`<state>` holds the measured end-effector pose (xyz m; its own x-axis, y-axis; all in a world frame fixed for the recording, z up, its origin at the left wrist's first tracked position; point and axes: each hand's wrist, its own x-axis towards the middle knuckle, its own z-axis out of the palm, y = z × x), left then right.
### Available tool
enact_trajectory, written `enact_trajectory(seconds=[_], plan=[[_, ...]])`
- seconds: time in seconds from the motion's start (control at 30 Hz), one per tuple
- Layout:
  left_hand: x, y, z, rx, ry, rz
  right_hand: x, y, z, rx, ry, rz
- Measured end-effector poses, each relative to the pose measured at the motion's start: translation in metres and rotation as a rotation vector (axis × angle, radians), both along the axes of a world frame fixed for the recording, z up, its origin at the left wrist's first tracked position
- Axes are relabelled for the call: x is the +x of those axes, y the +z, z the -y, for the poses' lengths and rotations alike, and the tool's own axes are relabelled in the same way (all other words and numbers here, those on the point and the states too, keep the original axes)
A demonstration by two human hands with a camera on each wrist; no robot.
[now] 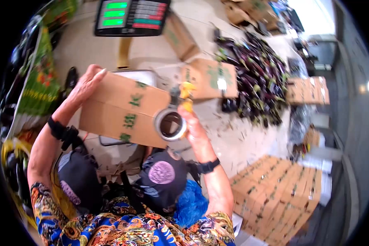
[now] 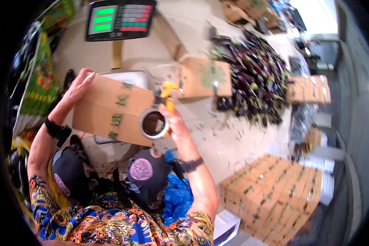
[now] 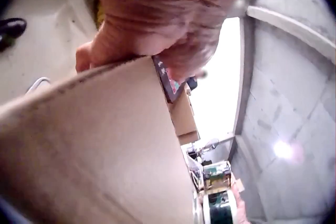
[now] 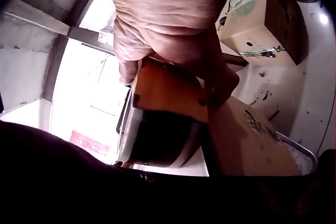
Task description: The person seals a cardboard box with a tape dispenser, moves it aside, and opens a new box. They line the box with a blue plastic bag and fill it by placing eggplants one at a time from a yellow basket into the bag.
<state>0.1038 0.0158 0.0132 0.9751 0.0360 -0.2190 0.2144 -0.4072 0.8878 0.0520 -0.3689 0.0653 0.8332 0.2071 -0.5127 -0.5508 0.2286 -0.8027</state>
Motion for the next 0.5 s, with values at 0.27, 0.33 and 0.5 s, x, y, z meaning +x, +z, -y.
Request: enact_trajectory(seconds=[0.27,0.33,0.5], plan=[[0.006,-0.009,-0.003,0.282,-0.024,0.314,0.01,0.0,-0.008,0.032,0.09,-0.03],[0.006,-0.01,-0.002,0.271,-0.041,0.353,0.006,0.012,-0.012,-0.07,0.022,0.118],[0.01,-0.018,-0.006,0.318,-0.06,0.343,0.005,0.085,0.001,-0.426,-0.459,0.512]])
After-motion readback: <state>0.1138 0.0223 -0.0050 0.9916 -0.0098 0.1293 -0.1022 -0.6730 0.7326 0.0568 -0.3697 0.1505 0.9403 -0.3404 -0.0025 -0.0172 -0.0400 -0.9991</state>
